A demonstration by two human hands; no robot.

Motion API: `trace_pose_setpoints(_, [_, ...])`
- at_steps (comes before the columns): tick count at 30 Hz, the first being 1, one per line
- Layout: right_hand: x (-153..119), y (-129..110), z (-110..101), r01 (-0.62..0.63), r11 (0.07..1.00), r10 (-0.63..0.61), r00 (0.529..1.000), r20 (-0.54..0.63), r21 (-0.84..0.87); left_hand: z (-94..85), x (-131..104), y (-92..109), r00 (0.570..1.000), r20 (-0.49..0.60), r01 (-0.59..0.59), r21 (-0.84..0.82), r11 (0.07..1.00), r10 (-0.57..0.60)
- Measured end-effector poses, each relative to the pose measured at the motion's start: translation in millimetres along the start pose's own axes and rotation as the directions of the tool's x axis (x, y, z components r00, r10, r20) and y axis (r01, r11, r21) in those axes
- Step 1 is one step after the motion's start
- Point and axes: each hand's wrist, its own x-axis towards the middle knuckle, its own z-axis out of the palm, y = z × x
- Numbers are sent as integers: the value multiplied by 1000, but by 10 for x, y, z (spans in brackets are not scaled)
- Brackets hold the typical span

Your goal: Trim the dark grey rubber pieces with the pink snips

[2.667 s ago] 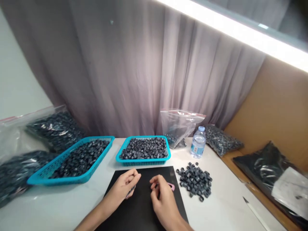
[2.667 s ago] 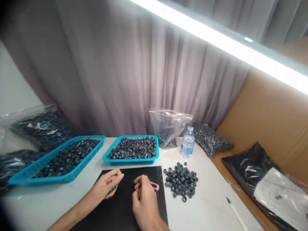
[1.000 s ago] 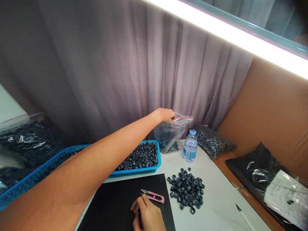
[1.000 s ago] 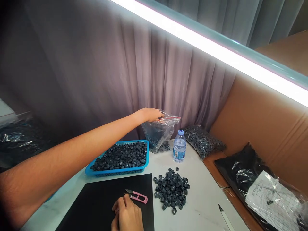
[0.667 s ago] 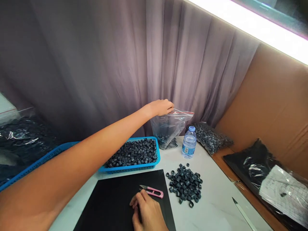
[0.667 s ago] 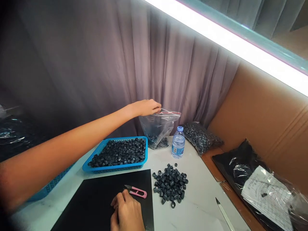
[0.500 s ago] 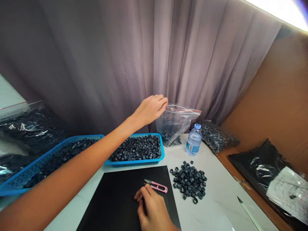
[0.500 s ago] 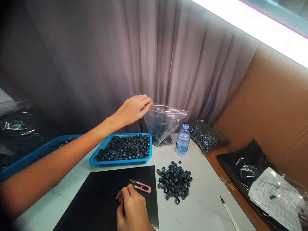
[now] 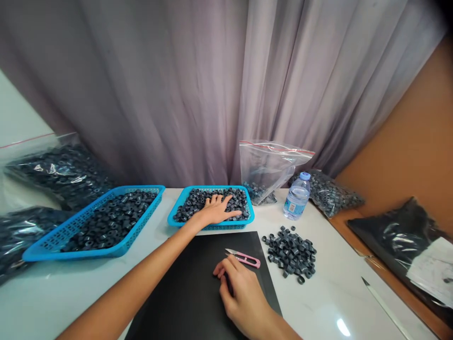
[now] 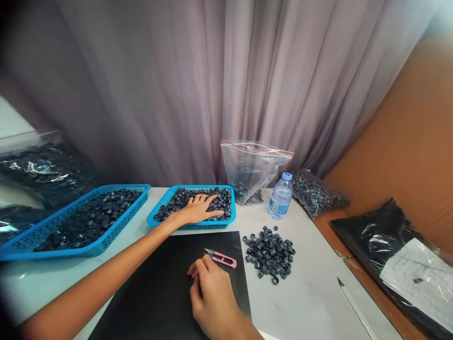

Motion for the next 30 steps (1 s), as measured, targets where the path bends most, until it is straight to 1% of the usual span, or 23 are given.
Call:
trace_pose_setpoints(3, [-1,1,1,7,1000,-7,1000,-3,-13,68,65,21,998,-60,-24,34,999,26])
trace_pose_setpoints(5, [2,0,-4,12,1000,-12,1000,-2,-14,85,99,-13,994,-91,-57,54,997,62])
trace_pose_setpoints(7, [10,-3,-12,8,1000,-8,1000,1,-9,79,145,-61,990,-97,-100,72,992,107])
trace_pose_setpoints(11, [36,-11,-31,-17,1000,17,1000,4,-20,6,272,-117,981,-80,-171,88,981,178])
trace_pose_setpoints(14, [64,-3,-47,-8,999,9,1000,6,-35,-94,361,-109,975,-114,-184,72,980,192])
trace_pose_setpoints(19, [119,52,-66,-1,1000,1,1000,7,1,-295,456,-67,965,-208,-166,-12,986,160])
trace_pose_setpoints(23, [127,73,-63,-9,1000,9,1000,-2,15,-431,472,-48,959,-272,-116,-104,988,84])
trace_pose_setpoints(26, [120,61,-65,-5,1000,5,1000,4,18,-487,437,-55,950,-312,-77,-169,983,20])
trace_pose_setpoints(30, [111,30,-91,-6,999,6,1000,12,37,-509,334,-87,936,-352,-85,-234,968,-3])
